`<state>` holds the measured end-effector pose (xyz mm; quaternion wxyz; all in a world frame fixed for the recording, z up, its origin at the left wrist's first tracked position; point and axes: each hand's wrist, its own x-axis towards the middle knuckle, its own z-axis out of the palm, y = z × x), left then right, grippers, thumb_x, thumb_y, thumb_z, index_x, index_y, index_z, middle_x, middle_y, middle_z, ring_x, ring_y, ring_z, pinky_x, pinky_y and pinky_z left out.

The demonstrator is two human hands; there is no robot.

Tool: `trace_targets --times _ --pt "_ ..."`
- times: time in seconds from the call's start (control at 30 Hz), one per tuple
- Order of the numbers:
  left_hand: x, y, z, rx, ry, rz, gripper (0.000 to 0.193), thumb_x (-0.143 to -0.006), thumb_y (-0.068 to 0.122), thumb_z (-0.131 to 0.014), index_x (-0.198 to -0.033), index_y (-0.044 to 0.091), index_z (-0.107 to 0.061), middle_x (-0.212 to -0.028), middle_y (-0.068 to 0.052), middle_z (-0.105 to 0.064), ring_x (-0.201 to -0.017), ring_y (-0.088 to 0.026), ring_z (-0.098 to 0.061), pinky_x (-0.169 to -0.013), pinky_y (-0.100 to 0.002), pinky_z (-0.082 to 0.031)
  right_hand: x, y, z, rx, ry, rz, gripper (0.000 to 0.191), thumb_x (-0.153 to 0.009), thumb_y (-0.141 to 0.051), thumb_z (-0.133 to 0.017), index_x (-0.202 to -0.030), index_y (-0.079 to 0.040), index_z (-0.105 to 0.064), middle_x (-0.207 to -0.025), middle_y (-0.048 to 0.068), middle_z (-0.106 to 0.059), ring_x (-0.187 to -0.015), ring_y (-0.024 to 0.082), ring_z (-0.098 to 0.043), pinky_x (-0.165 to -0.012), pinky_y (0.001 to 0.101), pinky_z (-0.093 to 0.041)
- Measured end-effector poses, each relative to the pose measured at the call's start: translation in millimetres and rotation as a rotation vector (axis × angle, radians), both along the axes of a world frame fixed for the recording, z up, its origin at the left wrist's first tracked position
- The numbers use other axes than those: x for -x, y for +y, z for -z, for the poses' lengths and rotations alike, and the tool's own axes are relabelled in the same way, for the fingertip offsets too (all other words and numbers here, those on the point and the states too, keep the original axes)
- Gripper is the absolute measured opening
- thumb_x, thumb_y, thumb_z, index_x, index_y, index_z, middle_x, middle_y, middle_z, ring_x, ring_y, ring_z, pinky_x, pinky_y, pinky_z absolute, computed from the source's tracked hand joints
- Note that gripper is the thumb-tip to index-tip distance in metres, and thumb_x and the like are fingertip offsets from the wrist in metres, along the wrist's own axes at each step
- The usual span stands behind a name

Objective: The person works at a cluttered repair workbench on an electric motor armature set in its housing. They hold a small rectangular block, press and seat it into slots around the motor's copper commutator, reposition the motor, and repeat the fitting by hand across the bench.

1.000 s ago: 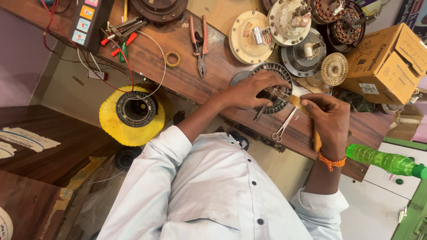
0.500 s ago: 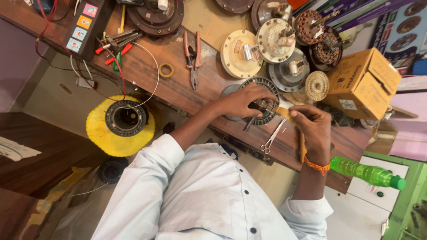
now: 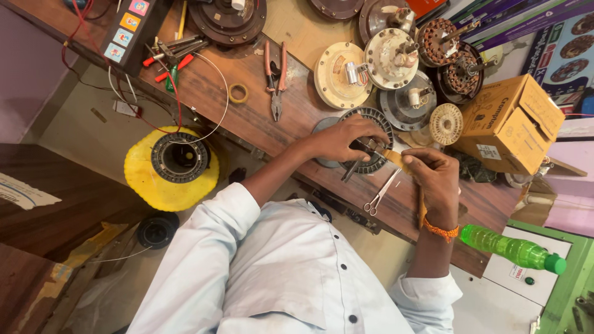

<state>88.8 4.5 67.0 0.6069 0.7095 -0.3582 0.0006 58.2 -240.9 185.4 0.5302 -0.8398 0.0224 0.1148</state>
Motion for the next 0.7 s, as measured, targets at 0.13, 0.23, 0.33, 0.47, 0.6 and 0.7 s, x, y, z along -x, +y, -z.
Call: trace_targets --times 0.13,0.23,0.33,0.47,0.6,0.7 --pt "-0.3 -1.6 -0.7 0.0 0.002 -0.001 0.057 -0.08 0.02 -0.083 -0.133 0.019 -0.063 -0.133 -0.003 -0.065 -0.125 -0.028 -0.054 -0.114 -0.043 -0.039 1.0 7.1 -7.6 0.042 -0.006 0.0 0.015 -0.09 -0.005 -0.077 -0.104 0.001 -0.077 -0.088 0.0 -0.073 -0.076 0.004 -0.06 -0.069 0.02 -0.047" --pt "0.6 -0.9 -2.3 -0.041 0.018 -0.002 0.056 -0.082 0.022 -0.084 -0.134 0.019 -0.063 -0.131 -0.002 -0.065 -0.124 -0.027 -0.055 -0.114 -0.043 -0.039 4.1 13.9 -14.8 0.104 -0.019 -0.027 0.015 -0.091 -0.005 -0.077 -0.105 0.001 -0.078 -0.088 0.001 -0.073 -0.077 0.004 -0.06 -0.07 0.0208 -0.047" --pt "0.4 0.1 -6.3 -0.001 -0.029 -0.002 0.057 -0.08 0.021 -0.083 -0.133 0.019 -0.063 -0.133 -0.004 -0.065 -0.125 -0.029 -0.054 -0.113 -0.043 -0.039 -0.6 22.2 -21.3 0.235 -0.044 -0.071 0.016 -0.092 -0.007 -0.076 -0.107 0.0 -0.078 -0.089 0.002 -0.075 -0.077 0.005 -0.062 -0.071 0.0218 -0.049" --pt "-1.9 -3.0 -15.0 0.0 0.011 0.003 0.057 -0.079 0.024 -0.085 -0.132 0.019 -0.064 -0.128 -0.004 -0.067 -0.119 -0.028 -0.058 -0.109 -0.043 -0.042 -4.1 29.5 -27.2 0.417 -0.077 -0.125 0.018 -0.091 -0.009 -0.075 -0.107 -0.002 -0.078 -0.087 0.004 -0.076 -0.075 0.006 -0.065 -0.069 0.0237 -0.051" --pt "0.8 -6.2 -19.9 0.071 0.108 -0.008 0.05 -0.08 0.023 -0.083 -0.127 0.018 -0.067 -0.122 -0.002 -0.071 -0.112 -0.022 -0.065 -0.105 -0.039 -0.048 -2.3 30.9 -29.1 0.45 -0.104 -0.175 0.016 -0.091 -0.007 -0.073 -0.106 -0.001 -0.077 -0.087 0.007 -0.076 -0.076 0.007 -0.065 -0.072 0.0246 -0.052" --pt "2.8 -10.6 -21.5 0.112 0.183 -0.051 0.042 -0.082 0.022 -0.081 -0.122 0.018 -0.069 -0.118 0.001 -0.073 -0.108 -0.018 -0.069 -0.102 -0.036 -0.052 -1.1 28.6 -31.1 0.474 -0.129 -0.173 0.016 -0.09 -0.007 -0.074 -0.104 -0.002 -0.077 -0.087 0.007 -0.076 -0.076 0.009 -0.065 -0.07 0.0255 -0.052"
